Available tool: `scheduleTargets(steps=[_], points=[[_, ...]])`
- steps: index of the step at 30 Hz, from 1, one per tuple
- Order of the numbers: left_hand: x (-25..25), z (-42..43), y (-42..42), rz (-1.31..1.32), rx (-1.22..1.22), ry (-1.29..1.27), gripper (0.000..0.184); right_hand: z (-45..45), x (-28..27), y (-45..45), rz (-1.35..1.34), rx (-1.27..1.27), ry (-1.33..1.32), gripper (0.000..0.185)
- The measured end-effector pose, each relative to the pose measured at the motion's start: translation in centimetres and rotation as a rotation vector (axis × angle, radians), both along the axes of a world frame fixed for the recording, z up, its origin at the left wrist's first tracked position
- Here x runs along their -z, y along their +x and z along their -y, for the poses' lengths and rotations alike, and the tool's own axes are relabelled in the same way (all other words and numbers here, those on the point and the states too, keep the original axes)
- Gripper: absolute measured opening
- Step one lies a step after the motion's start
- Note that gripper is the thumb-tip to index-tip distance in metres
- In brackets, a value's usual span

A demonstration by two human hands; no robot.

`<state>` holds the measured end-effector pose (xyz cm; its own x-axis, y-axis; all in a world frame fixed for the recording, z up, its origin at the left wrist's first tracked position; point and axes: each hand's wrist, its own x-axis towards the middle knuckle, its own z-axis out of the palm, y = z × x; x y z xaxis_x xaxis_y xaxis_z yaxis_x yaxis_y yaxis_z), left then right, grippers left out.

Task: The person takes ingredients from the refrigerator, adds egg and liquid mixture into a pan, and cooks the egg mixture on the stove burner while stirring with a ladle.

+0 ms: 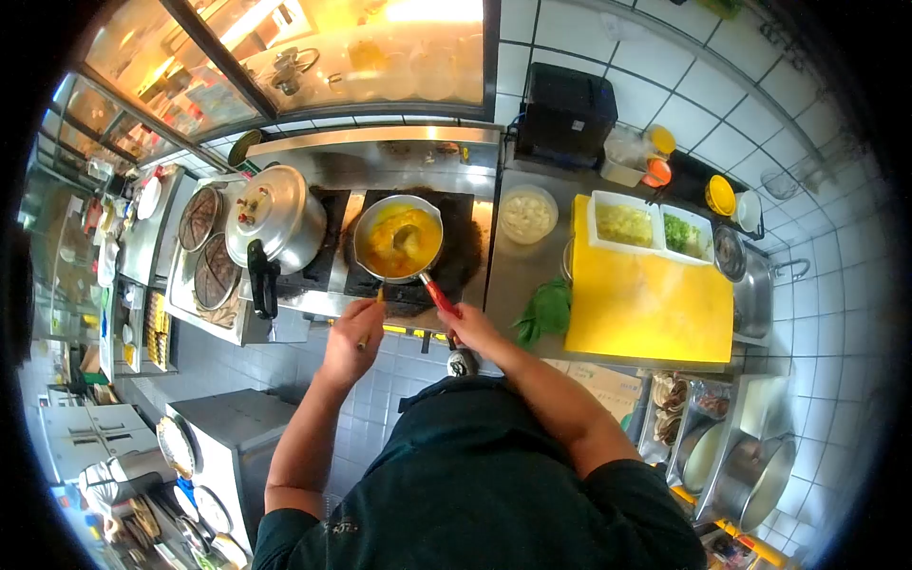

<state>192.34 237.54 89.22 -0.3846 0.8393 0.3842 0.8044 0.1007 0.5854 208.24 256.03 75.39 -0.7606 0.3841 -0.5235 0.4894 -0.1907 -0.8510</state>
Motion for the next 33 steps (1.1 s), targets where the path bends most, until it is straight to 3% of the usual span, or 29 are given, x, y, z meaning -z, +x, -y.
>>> scheduleTargets(steps=[4, 7, 14, 16, 18, 21, 24, 28, 31, 33], points=[[3.2, 0.9, -0.4, 1.088, -0.408, 0.317, 0.021, 0.0, -0.6, -0.7, 0.040, 0.021, 0.042, 0.045], [4.1, 1.0, -2.1, 1.184, -0.598, 0.435, 0.022, 0.0, 1.1, -1.0, 0.026, -0.045, 0.198, 0.048], [7.7, 0.1, -4.1, 0.937, -0.641, 0.472, 0.019, -0.3, 0.7, -0.8, 0.047, -0.072, 0.247, 0.051], [9.4, -0.1, -4.8, 0.456, -0.526, 0.308, 0.018, -0.6, -0.5, -0.6, 0.074, -0.073, 0.261, 0.051], [7.9, -0.7, -4.5, 0.041, -0.366, 0.154, 0.020, -0.9, 0.3, -0.5, 0.075, -0.099, 0.298, 0.052], [8.1, -1.7, -3.2, -0.180, -0.066, -0.135, 0.025, -0.8, 0.5, -0.6, 0.071, -0.109, 0.305, 0.053], [7.4, -2.1, -1.8, -0.317, 0.131, -0.163, 0.029, -0.9, 1.1, -0.9, 0.105, -0.156, 0.375, 0.054], [1.8, -1.4, -0.5, -0.167, 0.177, -0.307, 0.034, -0.9, 2.5, -0.8, 0.094, -0.174, 0.420, 0.056], [-1.9, -0.7, 0.3, -0.032, 0.123, -0.133, 0.030, -1.1, 2.3, -0.8, 0.112, -0.203, 0.440, 0.057], [-1.0, -0.2, 0.5, 0.063, 0.025, 0.022, 0.023, -1.1, 1.5, -0.8, 0.120, -0.213, 0.427, 0.056]])
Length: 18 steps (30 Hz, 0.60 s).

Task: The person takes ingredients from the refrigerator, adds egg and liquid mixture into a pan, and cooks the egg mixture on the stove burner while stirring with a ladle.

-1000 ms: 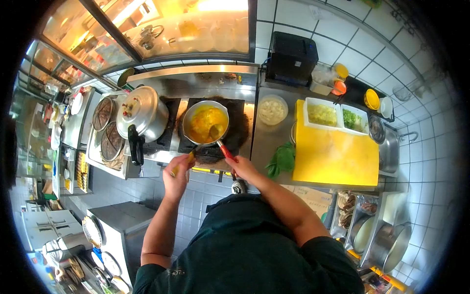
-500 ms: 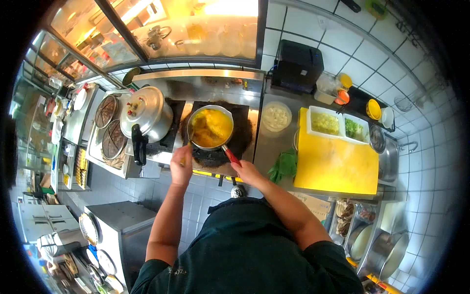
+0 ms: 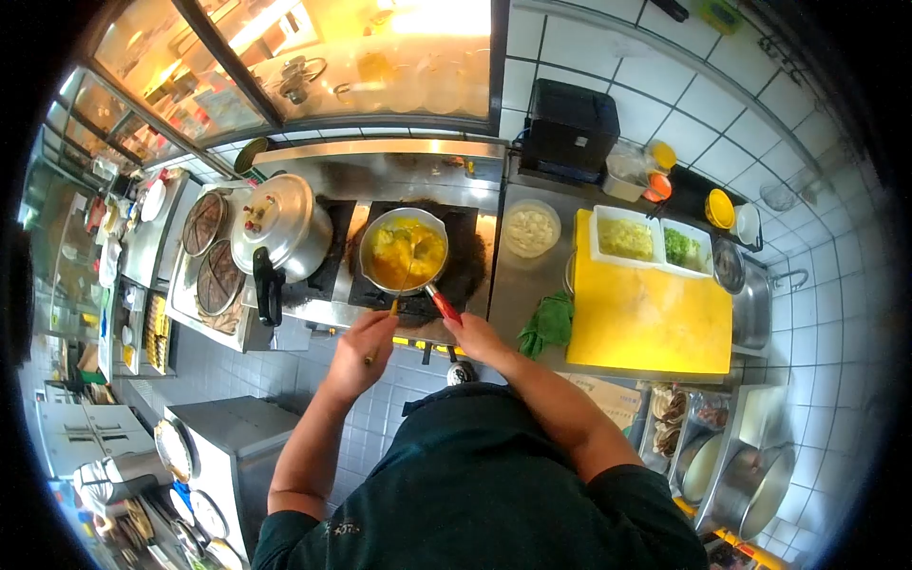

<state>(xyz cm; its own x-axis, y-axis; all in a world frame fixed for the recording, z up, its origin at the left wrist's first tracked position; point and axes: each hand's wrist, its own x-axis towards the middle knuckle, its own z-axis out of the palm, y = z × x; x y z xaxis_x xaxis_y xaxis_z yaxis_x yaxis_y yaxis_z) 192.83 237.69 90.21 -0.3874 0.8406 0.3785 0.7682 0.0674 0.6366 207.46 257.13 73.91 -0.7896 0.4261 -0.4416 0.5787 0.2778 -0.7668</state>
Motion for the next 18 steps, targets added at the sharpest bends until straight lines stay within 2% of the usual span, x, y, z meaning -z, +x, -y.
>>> scheduleTargets(steps=[1, 3, 4, 5, 8, 12, 15, 18], points=[[0.8, 0.3, 0.0, 0.049, -0.049, 0.075, 0.020, 0.0, -0.3, 0.0, 0.005, -0.002, -0.006, 0.056], [4.9, 1.0, -0.2, 0.590, -0.292, 0.184, 0.016, 0.3, -0.1, 0.2, -0.044, 0.023, 0.017, 0.055], [6.0, 1.3, -0.4, 0.861, -0.416, 0.236, 0.016, 0.4, 0.0, 0.3, -0.068, 0.034, 0.029, 0.055], [5.8, 1.3, -0.7, 1.023, -0.496, 0.298, 0.020, 0.5, 0.2, 0.4, -0.076, 0.043, 0.058, 0.055], [7.0, 1.5, -1.7, 1.071, -0.616, 0.437, 0.020, 0.3, 0.2, 0.5, -0.079, 0.054, 0.119, 0.054], [9.4, 1.1, -2.8, 0.762, -0.604, 0.374, 0.019, 0.2, -0.3, 0.4, -0.061, 0.030, 0.149, 0.054], [9.7, 0.6, -4.1, 0.073, -0.470, 0.132, 0.022, 0.0, -0.4, 0.4, -0.041, 0.029, 0.162, 0.054], [9.1, -1.2, -3.4, -0.178, -0.222, 0.052, 0.025, -0.1, -0.2, 0.4, -0.035, 0.019, 0.148, 0.055]])
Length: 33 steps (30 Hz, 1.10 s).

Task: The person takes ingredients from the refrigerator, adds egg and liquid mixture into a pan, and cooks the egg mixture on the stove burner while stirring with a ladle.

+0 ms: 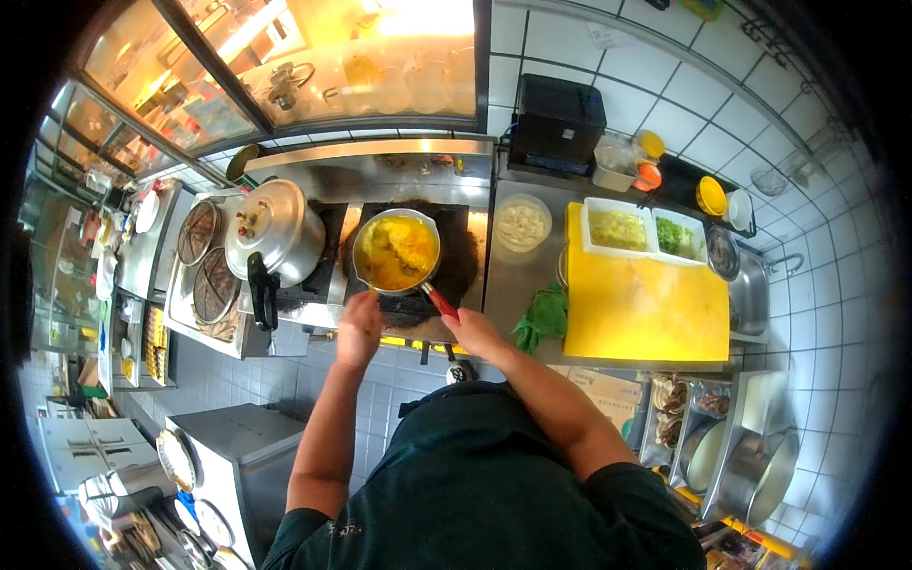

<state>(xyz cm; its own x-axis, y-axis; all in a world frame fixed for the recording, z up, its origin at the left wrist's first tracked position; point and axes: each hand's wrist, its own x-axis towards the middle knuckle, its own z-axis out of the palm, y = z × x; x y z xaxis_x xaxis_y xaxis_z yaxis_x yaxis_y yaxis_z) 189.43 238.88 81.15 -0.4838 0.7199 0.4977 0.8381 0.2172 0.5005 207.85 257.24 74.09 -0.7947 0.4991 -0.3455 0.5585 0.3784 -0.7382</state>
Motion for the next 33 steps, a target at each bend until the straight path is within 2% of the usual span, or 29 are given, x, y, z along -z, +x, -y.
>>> scheduleTargets(steps=[1, 4, 7, 10, 13, 16, 17, 23, 25, 27, 28, 31, 33], points=[[1.0, -0.4, 0.2, -0.016, 0.073, -0.154, 0.027, 0.0, 0.2, 0.0, -0.002, -0.006, -0.006, 0.055], [0.2, -0.8, 1.1, -0.186, 0.277, -0.364, 0.034, 0.1, -0.5, -0.1, 0.034, -0.012, 0.006, 0.054], [-3.8, -0.5, 1.6, -0.135, 0.397, -0.383, 0.031, 0.5, -0.2, 0.2, -0.035, 0.031, 0.072, 0.052], [-8.3, 0.8, 2.2, 0.018, 0.385, -0.257, 0.028, 0.7, 0.4, 0.3, -0.069, 0.030, 0.130, 0.052], [-9.3, 1.8, 2.7, 0.102, 0.298, -0.073, 0.022, 1.1, 0.9, 0.4, -0.091, 0.049, 0.170, 0.052], [-5.1, 2.6, 2.0, 0.511, -0.023, 0.061, 0.018, 1.1, 0.2, 0.5, -0.111, 0.053, 0.133, 0.052], [-4.9, 2.4, 2.1, 0.571, -0.096, 0.132, 0.014, 1.1, 0.0, 0.6, -0.102, 0.055, 0.125, 0.052], [-2.9, 1.2, 1.9, 0.036, 0.064, -0.055, 0.022, 1.3, 0.3, 0.3, -0.097, 0.101, 0.118, 0.049], [-1.3, 1.2, 1.5, -0.077, 0.121, -0.224, 0.027, 1.3, 1.1, 0.3, -0.078, 0.124, 0.105, 0.049], [-0.4, 0.9, 1.5, -0.191, 0.199, -0.303, 0.029, 1.2, -0.9, 0.4, -0.034, 0.159, -0.074, 0.049], [-0.3, 1.0, 1.9, -0.180, 0.200, -0.353, 0.029, 1.1, -1.8, 0.4, -0.015, 0.178, -0.161, 0.049], [-3.7, 1.2, 4.4, -0.105, 0.229, -0.536, 0.026, 1.1, 0.0, 0.7, -0.088, 0.181, -0.095, 0.047], [-7.1, 0.7, 5.8, -0.099, 0.300, -0.466, 0.017, 1.2, -0.4, 1.1, -0.101, 0.156, -0.050, 0.048]])
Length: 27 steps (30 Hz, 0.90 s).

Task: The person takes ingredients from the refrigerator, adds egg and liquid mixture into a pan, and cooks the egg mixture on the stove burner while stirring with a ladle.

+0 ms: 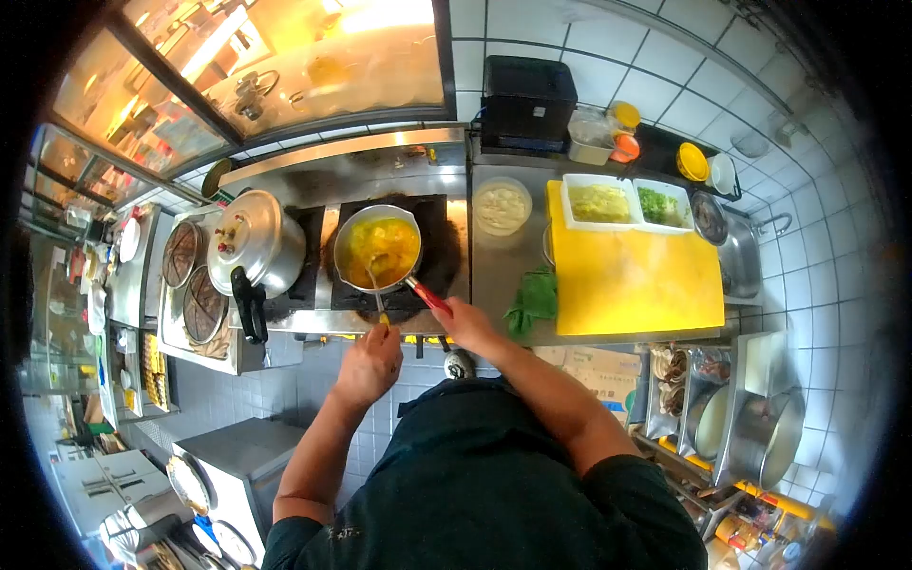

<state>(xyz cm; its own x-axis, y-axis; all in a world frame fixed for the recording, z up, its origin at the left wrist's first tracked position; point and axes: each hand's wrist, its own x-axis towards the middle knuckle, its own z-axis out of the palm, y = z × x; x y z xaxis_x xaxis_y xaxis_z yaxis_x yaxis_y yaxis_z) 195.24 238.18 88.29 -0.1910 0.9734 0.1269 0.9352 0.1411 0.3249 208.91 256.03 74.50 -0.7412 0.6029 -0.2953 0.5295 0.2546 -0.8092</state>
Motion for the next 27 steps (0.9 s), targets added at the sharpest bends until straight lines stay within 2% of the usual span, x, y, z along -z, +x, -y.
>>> scheduleTargets(steps=[1, 4, 5, 7, 8, 10, 11, 12, 13, 15, 16, 18, 20, 21, 22, 23, 25, 27], points=[[-0.7, -0.4, 0.3, 0.017, 0.040, 0.033, 0.014, 0.0, -0.4, 0.2, -0.004, -0.005, 0.025, 0.048], [1.2, -2.4, -1.4, 0.072, 0.018, 0.259, 0.013, 0.0, -2.8, 1.3, 0.022, -0.013, 0.121, 0.040], [2.0, -2.9, -2.0, 0.080, -0.002, 0.329, 0.013, -0.2, -2.5, 2.4, -0.057, 0.035, 0.181, 0.036], [3.2, -2.8, -1.8, -0.011, -0.048, 0.204, 0.013, -0.4, -1.4, 5.3, -0.223, 0.117, 0.297, 0.030], [3.5, -2.8, -1.1, -0.035, -0.057, 0.119, 0.013, -0.5, -1.8, 7.1, -0.265, 0.206, 0.488, 0.020], [2.7, -3.2, 0.9, -0.060, -0.088, -0.024, 0.012, -1.7, -1.6, 11.6, -0.286, 0.209, 0.547, 0.022], [1.0, -3.6, 1.5, 0.032, -0.074, -0.023, 0.011, -2.0, -2.6, 14.0, -0.083, 0.211, 0.417, 0.026], [1.4, -4.2, 1.4, 0.021, -0.085, 0.072, 0.012, -2.0, -3.5, 16.6, 0.124, 0.219, 0.283, 0.030], [1.9, -5.0, 1.6, 0.018, -0.094, 0.170, 0.014, -1.7, -3.1, 18.9, 0.235, 0.239, 0.199, 0.033], [4.8, -6.6, 2.0, -0.046, -0.152, 0.136, 0.018, -0.4, -2.0, 23.6, 0.452, 0.275, 0.026, 0.040], [6.8, -7.1, 2.1, -0.011, -0.143, 0.060, 0.021, 0.4, -1.3, 26.2, 0.391, 0.178, -0.030, 0.043], [7.0, -8.4, 3.4, -0.049, -0.148, 0.146, 0.026, 3.0, 0.7, 30.8, 0.250, 0.003, -0.136, 0.048], [8.6, -9.2, 4.5, -0.177, -0.108, 0.197, 0.038, 6.4, 3.6, 34.9, 0.200, 0.121, -0.177, 0.053], [9.5, -9.0, 4.4, 0.038, -0.149, -0.068, 0.040, 7.8, 5.0, 37.6, 0.184, 0.209, -0.192, 0.055], [8.4, -9.7, 5.4, -0.090, -0.126, -0.122, 0.039, 7.5, 6.1, 40.2, 0.313, 0.237, -0.388, 0.051], [7.0, -10.1, 6.1, -0.127, -0.110, -0.207, 0.047, 7.0, 7.7, 42.3, 0.424, 0.271, -0.596, 0.047], [6.0, -10.7, 8.5, -0.354, -0.140, -0.088, 0.065, 8.5, 13.3, 47.6, 0.545, 0.285, -0.166, 0.056], [4.4, -12.2, 11.1, -0.358, -0.044, -0.059, 0.077, 8.6, 14.3, 50.7, 0.441, 0.532, 0.005, 0.059]])
